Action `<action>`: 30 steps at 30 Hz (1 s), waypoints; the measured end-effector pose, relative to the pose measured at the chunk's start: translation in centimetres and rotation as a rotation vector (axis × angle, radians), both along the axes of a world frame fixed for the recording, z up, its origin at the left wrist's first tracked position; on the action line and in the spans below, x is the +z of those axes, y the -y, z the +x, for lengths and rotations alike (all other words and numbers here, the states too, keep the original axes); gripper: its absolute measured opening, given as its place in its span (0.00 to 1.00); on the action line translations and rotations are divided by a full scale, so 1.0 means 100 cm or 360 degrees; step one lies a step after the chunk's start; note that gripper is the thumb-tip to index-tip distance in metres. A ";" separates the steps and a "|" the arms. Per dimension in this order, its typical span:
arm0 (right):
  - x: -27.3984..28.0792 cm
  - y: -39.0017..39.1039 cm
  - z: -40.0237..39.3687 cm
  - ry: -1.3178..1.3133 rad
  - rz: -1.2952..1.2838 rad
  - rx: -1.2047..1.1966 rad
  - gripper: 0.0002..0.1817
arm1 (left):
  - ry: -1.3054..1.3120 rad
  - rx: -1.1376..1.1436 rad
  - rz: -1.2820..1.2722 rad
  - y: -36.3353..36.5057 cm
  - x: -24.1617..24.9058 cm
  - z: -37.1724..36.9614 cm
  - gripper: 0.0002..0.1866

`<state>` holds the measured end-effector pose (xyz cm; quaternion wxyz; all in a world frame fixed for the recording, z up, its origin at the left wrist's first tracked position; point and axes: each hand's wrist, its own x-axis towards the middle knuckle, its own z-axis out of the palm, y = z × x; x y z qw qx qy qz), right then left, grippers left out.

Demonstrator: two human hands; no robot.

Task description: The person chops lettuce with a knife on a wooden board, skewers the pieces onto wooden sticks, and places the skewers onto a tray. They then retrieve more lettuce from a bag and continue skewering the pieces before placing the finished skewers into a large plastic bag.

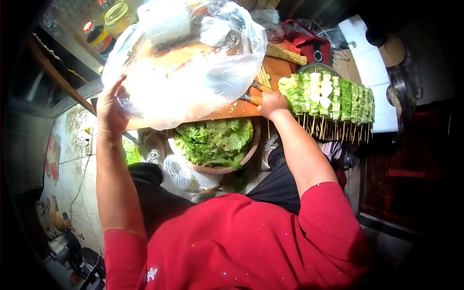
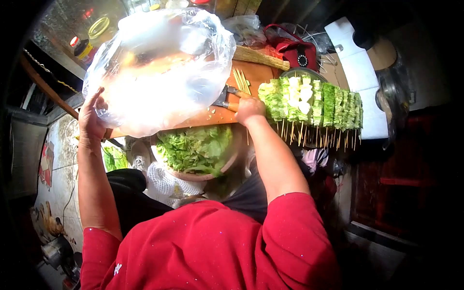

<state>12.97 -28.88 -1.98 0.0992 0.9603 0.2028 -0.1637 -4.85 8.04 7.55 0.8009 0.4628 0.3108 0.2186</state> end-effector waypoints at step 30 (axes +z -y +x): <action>0.139 -0.095 -0.087 0.0797 0.1289 0.1049 0.40 | -0.0077 -0.0211 0.0529 0.009 0.010 -0.024 0.14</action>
